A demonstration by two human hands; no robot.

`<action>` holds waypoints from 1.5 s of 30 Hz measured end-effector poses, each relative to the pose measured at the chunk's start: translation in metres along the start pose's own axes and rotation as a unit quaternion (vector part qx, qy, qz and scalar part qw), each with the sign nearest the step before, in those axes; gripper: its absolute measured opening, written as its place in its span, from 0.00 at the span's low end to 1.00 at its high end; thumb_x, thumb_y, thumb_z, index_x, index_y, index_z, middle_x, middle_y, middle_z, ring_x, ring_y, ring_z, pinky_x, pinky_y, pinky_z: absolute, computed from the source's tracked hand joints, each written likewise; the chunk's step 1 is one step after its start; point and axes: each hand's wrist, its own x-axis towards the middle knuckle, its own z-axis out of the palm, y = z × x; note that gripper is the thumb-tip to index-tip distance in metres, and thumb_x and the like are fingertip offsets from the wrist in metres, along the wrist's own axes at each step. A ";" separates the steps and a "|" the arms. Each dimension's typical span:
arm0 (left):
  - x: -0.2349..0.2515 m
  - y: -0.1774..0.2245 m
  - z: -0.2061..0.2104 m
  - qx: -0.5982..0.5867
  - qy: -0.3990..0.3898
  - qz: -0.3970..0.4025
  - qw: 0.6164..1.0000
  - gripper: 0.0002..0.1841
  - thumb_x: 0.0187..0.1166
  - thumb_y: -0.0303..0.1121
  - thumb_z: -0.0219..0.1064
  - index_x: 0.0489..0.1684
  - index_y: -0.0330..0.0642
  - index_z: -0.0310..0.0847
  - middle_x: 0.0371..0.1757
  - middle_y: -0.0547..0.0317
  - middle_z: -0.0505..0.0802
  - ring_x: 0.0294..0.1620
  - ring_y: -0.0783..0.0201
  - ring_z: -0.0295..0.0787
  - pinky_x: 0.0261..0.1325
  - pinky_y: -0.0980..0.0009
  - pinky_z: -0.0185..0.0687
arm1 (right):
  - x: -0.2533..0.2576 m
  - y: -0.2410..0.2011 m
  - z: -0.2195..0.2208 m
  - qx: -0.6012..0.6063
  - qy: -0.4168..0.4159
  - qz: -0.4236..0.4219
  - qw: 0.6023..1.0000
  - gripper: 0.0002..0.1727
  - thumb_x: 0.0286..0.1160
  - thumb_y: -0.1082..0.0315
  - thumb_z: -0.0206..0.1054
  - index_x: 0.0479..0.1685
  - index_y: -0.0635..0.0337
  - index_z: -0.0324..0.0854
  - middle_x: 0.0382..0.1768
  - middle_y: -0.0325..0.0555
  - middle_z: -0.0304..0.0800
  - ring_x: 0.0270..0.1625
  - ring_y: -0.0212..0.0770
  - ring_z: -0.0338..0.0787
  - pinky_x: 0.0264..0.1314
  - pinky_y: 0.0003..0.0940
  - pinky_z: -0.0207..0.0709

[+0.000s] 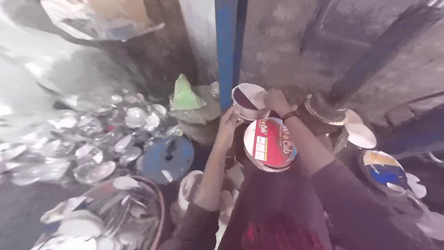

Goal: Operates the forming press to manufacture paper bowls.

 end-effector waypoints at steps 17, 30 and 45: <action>0.000 -0.005 -0.008 -0.043 -0.002 0.010 0.999 0.21 0.91 0.30 0.47 0.82 0.41 0.67 0.81 0.48 0.75 0.74 0.56 0.78 0.74 0.56 0.75 | 0.012 0.007 0.005 0.313 0.049 0.095 0.944 0.32 0.79 0.59 0.72 0.74 0.72 0.71 0.66 0.68 0.81 0.66 0.58 0.83 0.67 0.55 0.77; -0.074 -0.013 -0.055 -0.043 0.061 0.120 0.990 0.20 0.92 0.30 0.40 0.77 0.44 0.69 0.70 0.62 0.88 0.68 0.63 0.87 0.69 0.62 0.84 | -0.138 0.032 -0.055 0.575 0.063 -0.214 0.787 0.12 0.85 0.76 0.57 0.63 0.58 0.72 0.45 0.35 0.92 0.48 0.31 0.94 0.54 0.31 0.91; -0.203 -0.078 0.012 0.246 -0.152 0.001 0.957 0.20 0.86 0.29 0.48 0.69 0.31 0.77 0.66 0.50 0.89 0.65 0.62 0.86 0.66 0.62 0.83 | -0.357 0.216 0.104 -0.027 -0.160 -0.285 0.945 0.25 0.82 0.64 0.66 0.79 0.51 0.77 0.86 0.45 0.71 0.89 0.58 0.66 0.83 0.71 0.59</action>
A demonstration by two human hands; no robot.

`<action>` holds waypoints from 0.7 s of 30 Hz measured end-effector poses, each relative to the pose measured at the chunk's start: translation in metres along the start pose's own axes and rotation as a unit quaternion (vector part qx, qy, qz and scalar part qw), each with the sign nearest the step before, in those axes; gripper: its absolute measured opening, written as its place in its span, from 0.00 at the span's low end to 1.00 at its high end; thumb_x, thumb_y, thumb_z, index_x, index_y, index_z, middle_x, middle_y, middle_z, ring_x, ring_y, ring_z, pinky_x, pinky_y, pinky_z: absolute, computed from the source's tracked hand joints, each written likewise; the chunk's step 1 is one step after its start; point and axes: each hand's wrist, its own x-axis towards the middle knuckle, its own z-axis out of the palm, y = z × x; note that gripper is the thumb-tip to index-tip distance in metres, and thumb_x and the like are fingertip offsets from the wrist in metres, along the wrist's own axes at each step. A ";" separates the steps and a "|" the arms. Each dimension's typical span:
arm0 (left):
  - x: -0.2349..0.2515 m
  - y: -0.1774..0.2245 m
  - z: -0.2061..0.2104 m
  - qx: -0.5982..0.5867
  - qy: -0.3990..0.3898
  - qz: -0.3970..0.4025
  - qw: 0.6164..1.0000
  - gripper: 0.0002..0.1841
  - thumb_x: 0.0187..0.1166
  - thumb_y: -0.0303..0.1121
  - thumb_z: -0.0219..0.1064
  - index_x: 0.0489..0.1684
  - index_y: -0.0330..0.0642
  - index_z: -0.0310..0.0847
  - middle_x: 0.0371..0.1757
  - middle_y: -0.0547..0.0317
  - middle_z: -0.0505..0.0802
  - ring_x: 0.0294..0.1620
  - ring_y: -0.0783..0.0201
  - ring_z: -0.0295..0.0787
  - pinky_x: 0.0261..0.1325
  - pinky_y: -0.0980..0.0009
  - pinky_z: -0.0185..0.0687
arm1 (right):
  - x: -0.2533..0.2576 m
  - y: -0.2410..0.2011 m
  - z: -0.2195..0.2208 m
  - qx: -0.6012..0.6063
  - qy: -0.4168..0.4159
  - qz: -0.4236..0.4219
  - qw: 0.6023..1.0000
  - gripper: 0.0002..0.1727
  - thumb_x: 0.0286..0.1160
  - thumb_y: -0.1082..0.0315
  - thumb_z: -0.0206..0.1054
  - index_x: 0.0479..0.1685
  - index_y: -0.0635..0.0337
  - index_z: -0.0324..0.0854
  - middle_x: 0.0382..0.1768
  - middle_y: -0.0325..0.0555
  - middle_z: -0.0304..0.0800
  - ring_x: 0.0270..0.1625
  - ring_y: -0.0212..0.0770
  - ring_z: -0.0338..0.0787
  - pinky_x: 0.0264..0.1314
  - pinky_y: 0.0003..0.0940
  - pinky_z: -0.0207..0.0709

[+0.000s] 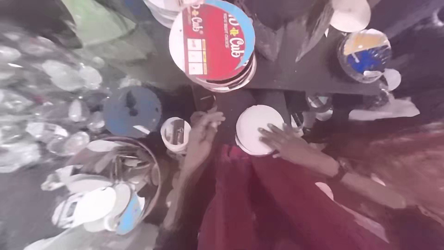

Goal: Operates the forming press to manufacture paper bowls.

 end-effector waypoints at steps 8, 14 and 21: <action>-0.036 0.005 0.071 0.328 -0.052 0.046 0.942 0.24 0.78 0.33 0.61 0.74 0.39 0.81 0.81 0.48 0.79 0.82 0.33 0.68 0.67 0.29 0.65 | 0.014 0.023 -0.014 0.168 0.149 0.267 0.937 0.30 0.79 0.68 0.71 0.80 0.65 0.71 0.69 0.69 0.79 0.63 0.65 0.85 0.62 0.62 0.79; -0.045 0.000 0.077 0.366 -0.072 0.091 0.924 0.28 0.76 0.38 0.67 0.80 0.51 0.77 0.84 0.52 0.77 0.86 0.33 0.63 0.71 0.19 0.51 | -0.011 0.044 0.002 0.434 0.155 0.325 0.826 0.25 0.83 0.65 0.66 0.78 0.55 0.70 0.53 0.49 0.89 0.43 0.38 0.90 0.40 0.37 0.87; -0.049 -0.011 0.084 0.376 -0.053 0.209 0.901 0.20 0.80 0.42 0.65 0.71 0.55 0.85 0.73 0.59 0.88 0.79 0.39 0.76 0.69 0.18 0.53 | -0.017 0.045 0.002 0.505 0.163 0.354 0.770 0.10 0.88 0.64 0.60 0.57 0.59 0.80 0.36 0.38 0.89 0.33 0.28 0.88 0.37 0.27 0.85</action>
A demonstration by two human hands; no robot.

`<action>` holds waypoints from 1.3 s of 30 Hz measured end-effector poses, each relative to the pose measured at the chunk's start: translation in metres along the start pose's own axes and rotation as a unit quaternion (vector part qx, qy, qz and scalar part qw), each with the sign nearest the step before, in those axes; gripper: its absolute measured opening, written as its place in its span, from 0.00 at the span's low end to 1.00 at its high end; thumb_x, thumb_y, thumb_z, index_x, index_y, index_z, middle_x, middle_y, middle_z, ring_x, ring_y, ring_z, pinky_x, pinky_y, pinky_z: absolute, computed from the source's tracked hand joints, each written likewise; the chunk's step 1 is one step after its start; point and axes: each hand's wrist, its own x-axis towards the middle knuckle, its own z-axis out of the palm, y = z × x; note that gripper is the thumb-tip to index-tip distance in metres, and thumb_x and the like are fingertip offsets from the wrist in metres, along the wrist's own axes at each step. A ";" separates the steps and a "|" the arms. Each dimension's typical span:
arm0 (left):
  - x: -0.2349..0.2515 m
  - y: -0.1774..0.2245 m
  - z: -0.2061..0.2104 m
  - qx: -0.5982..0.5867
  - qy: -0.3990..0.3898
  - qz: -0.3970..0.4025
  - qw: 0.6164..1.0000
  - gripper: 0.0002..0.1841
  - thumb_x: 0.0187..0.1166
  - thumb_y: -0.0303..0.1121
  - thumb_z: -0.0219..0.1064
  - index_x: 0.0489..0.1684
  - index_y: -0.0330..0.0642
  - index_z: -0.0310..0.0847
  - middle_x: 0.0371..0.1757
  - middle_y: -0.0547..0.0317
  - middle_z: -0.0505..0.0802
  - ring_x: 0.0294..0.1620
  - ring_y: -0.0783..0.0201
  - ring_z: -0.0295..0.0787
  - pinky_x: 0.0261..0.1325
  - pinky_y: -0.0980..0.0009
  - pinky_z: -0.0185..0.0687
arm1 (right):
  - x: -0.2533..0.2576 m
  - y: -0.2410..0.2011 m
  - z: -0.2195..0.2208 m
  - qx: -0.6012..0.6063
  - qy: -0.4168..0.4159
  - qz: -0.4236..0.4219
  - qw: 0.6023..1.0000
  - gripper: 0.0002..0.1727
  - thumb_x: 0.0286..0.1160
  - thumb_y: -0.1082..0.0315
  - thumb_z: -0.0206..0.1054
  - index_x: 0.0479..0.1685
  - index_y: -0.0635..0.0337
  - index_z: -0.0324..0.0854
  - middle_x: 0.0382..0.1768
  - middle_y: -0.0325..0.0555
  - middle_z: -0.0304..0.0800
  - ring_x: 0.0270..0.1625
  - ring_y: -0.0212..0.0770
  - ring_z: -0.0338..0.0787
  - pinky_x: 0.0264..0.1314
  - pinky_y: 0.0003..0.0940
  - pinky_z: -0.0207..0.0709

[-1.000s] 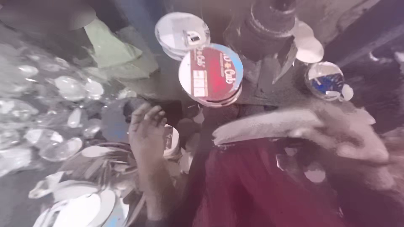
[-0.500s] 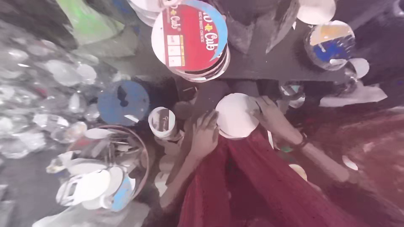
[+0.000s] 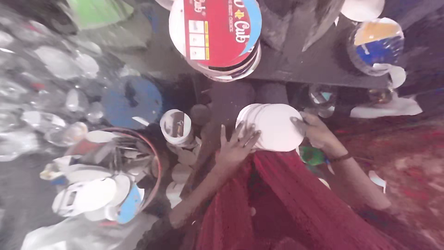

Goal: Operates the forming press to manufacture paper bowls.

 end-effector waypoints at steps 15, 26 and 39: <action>0.004 -0.006 -0.006 -0.138 0.008 -0.126 0.982 0.23 0.84 0.35 0.51 0.76 0.42 0.79 0.73 0.52 0.87 0.80 0.41 0.75 0.78 0.27 0.52 | -0.083 -0.044 0.000 -0.212 0.268 -0.324 0.882 0.14 0.79 0.68 0.65 0.48 0.76 0.81 0.43 0.54 0.92 0.48 0.37 0.91 0.52 0.36 0.84; 0.016 -0.035 -0.026 -0.269 0.094 -0.197 0.938 0.23 0.88 0.35 0.50 0.78 0.36 0.72 0.78 0.49 0.82 0.77 0.54 0.76 0.77 0.55 0.72 | -0.026 -0.032 0.058 -0.415 0.033 -0.392 0.820 0.23 0.83 0.55 0.62 0.68 0.58 0.84 0.69 0.54 0.87 0.72 0.58 0.84 0.70 0.62 0.74; 0.023 -0.014 -0.046 -0.378 0.096 -0.246 0.887 0.21 0.75 0.32 0.70 0.66 0.38 0.80 0.54 0.61 0.93 0.50 0.74 0.91 0.54 0.72 0.89 | 0.004 -0.039 0.069 -0.100 0.109 -0.400 0.904 0.10 0.87 0.67 0.58 0.41 0.63 0.81 0.25 0.39 0.82 0.23 0.25 0.80 0.26 0.20 0.76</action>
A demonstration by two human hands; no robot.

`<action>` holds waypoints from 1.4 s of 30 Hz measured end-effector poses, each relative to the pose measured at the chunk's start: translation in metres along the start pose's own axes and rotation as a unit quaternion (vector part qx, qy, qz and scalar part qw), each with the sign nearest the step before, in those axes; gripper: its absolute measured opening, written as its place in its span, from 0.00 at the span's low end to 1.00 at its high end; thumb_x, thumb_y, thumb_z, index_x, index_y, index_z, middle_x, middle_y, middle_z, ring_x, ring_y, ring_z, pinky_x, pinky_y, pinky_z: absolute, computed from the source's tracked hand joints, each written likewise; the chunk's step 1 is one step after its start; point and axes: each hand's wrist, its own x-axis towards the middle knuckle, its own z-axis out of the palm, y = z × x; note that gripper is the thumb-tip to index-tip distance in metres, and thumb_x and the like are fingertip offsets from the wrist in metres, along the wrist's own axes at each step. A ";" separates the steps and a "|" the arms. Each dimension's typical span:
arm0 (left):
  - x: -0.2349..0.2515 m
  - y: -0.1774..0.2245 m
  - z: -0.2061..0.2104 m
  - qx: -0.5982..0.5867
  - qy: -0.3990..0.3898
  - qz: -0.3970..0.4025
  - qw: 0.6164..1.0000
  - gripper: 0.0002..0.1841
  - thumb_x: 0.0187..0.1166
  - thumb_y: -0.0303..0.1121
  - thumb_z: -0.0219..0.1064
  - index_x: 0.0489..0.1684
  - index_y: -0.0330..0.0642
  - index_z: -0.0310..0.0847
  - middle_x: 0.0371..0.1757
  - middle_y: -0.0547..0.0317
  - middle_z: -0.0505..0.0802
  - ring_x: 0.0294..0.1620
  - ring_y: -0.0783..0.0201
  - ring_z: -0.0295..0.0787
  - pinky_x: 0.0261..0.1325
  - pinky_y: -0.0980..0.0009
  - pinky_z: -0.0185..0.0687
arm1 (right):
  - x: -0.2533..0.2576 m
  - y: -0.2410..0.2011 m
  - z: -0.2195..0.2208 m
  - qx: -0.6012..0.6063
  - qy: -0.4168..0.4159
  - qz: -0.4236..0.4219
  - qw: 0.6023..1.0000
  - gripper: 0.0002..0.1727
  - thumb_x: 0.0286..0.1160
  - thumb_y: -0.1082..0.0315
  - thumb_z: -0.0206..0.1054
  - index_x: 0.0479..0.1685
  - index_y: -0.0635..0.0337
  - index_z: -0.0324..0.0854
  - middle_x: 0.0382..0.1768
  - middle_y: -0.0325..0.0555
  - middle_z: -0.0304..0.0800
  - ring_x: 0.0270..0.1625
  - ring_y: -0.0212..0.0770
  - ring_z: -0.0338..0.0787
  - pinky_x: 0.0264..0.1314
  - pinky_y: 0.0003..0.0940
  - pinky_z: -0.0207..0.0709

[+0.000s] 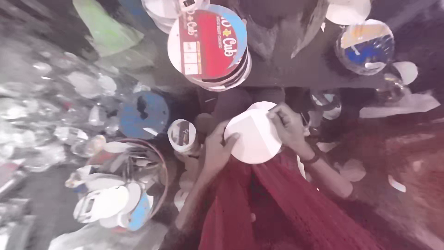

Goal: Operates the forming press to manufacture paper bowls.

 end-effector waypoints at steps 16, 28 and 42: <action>0.001 0.003 -0.021 -0.154 -0.092 -0.032 0.983 0.23 0.82 0.23 0.55 0.76 0.26 0.70 0.68 0.55 0.87 0.60 0.78 0.86 0.66 0.76 0.82 | 0.018 -0.015 0.007 0.052 -0.108 0.038 0.992 0.15 0.86 0.69 0.54 0.36 0.68 0.82 0.26 0.38 0.80 0.29 0.20 0.77 0.35 0.18 0.72; 0.012 -0.006 -0.052 -0.131 0.116 0.067 0.982 0.18 0.82 0.20 0.47 0.61 0.23 0.79 0.61 0.52 0.90 0.59 0.76 0.87 0.67 0.75 0.81 | 0.178 -0.109 0.067 -0.280 -0.162 -0.151 0.934 0.40 0.80 0.40 0.64 0.85 0.58 0.70 0.77 0.61 0.79 0.81 0.64 0.76 0.82 0.65 0.64; 0.034 0.002 -0.082 -0.316 0.140 -0.076 0.935 0.37 0.91 0.43 0.22 0.60 0.31 0.82 0.53 0.51 0.94 0.53 0.62 0.93 0.57 0.63 0.90 | 0.140 -0.095 0.076 -0.356 -0.111 -0.244 0.895 0.18 0.81 0.58 0.66 0.56 0.62 0.90 0.56 0.56 0.94 0.61 0.59 0.93 0.59 0.55 0.86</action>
